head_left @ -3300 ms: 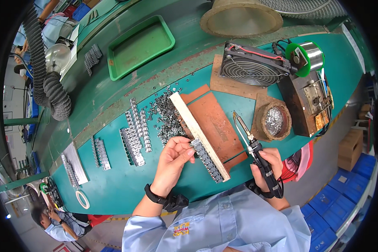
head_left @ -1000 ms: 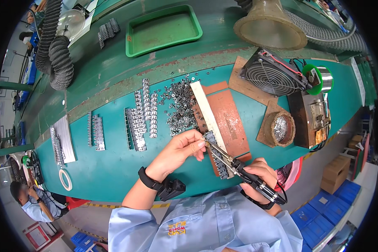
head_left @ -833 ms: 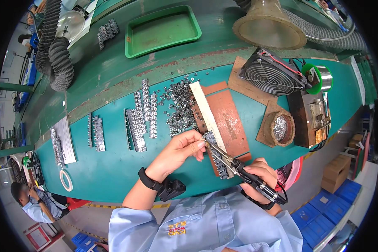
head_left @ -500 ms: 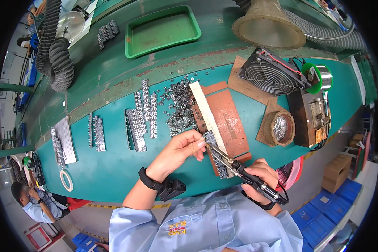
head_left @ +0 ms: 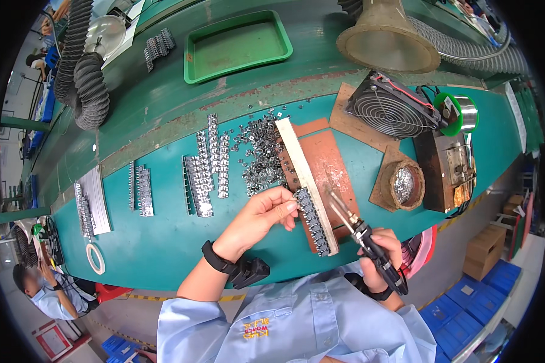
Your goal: The person solders small metal components onto a strip, placing components in position by hand and applying a soldering iron to attach them.
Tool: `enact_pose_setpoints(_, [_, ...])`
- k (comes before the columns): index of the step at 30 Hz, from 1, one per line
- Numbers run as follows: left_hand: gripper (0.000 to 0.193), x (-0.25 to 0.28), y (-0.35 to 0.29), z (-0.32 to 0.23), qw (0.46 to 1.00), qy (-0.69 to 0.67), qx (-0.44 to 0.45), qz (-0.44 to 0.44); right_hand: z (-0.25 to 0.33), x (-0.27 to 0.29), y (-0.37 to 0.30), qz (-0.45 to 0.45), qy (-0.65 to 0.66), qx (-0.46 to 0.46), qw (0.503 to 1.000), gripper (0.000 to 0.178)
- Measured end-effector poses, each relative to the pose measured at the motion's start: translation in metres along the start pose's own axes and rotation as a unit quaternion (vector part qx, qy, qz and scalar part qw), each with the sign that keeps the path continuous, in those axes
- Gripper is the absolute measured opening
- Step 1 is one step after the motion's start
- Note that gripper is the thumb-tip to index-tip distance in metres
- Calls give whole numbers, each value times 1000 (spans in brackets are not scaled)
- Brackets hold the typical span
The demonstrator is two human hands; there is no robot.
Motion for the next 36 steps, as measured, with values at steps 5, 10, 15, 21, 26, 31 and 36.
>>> enact_pose_setpoints(5, [13,-1,0,0,1000,-1,-6,0,-27,-3,-8,-71,-13,-47,996,38])
enact_pose_setpoints(10, [13,0,-4,-5,997,64,-24,-22,-26,-6,-6,-64,-32,-44,996,36])
enact_pose_setpoints(15, [10,15,-20,-33,914,345,-158,-143,-26,-4,-7,-64,-47,-34,996,36])
enact_pose_setpoints(21, [8,18,-32,-59,772,593,-174,-146,-25,-5,-5,-59,-55,-35,996,36])
enact_pose_setpoints(26, [10,17,-31,-51,758,617,-191,-96,-24,-7,-3,-60,-63,-24,996,35])
enact_pose_setpoints(31, [13,15,-26,-42,723,648,-225,-79,-20,-7,-4,-95,-21,-45,994,34])
enact_pose_setpoints(36, [11,5,-25,-45,756,602,-233,-109,-17,-5,-1,-102,-35,-22,994,34])
Point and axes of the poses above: each hand's wrist, its own y-axis towards the middle knuckle, its own x-axis out of the back of the hand, z = x × y, the point moved 3 cm from there along y, towards the middle knuckle, and after that the axes turned 11 degrees about -x, right-handed, at the moved point
